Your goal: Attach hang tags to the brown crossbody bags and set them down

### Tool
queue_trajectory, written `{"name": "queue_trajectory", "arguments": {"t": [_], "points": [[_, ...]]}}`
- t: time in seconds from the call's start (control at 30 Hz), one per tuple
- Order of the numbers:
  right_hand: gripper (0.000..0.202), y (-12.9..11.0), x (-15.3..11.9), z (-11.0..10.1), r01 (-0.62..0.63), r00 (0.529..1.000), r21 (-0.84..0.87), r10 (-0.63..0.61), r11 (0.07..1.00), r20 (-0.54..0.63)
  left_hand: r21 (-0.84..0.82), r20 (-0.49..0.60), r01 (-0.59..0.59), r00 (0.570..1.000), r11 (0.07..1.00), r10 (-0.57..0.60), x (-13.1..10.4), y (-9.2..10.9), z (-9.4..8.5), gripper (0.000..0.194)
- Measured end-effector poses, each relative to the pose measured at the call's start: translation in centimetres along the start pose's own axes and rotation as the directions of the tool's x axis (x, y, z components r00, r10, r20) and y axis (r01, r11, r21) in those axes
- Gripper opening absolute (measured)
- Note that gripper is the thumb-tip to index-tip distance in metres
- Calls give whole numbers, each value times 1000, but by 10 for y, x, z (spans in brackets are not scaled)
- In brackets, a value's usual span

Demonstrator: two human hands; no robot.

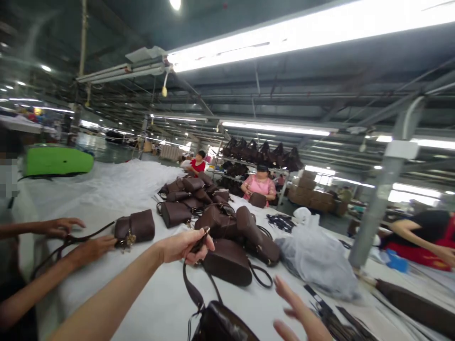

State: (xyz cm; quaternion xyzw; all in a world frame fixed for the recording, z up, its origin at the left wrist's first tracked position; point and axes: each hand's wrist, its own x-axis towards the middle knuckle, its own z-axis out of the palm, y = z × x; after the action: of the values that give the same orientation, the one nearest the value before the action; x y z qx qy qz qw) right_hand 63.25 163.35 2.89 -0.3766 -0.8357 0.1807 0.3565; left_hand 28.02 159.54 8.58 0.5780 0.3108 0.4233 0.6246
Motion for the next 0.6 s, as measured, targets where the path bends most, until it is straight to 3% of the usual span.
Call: {"name": "queue_trajectory", "arguments": {"t": [0.1,0.17,0.27,0.33,0.43,0.6], "points": [[74,-48,47,7,238,971,7,-238,971,-14,158,185,13,982,987,-42,17,21,25,55],[80,-73,85,19,342,939,33,-343,939,10,194,229,-22,973,981,-24,26,28,33,51],[34,-90,123,36,380,912,143,-396,914,106,166,184,-25,983,986,-6,33,29,32,49],[13,-87,134,39,358,921,130,-373,925,116,94,154,5,988,996,-19,35,25,23,50],[11,-69,146,28,319,947,-2,-319,948,25,-81,111,-10,994,997,19,35,13,6,46],[11,-32,168,-28,194,971,-127,-209,973,-118,-322,-38,-184,983,929,182,34,-6,-14,41]]}}
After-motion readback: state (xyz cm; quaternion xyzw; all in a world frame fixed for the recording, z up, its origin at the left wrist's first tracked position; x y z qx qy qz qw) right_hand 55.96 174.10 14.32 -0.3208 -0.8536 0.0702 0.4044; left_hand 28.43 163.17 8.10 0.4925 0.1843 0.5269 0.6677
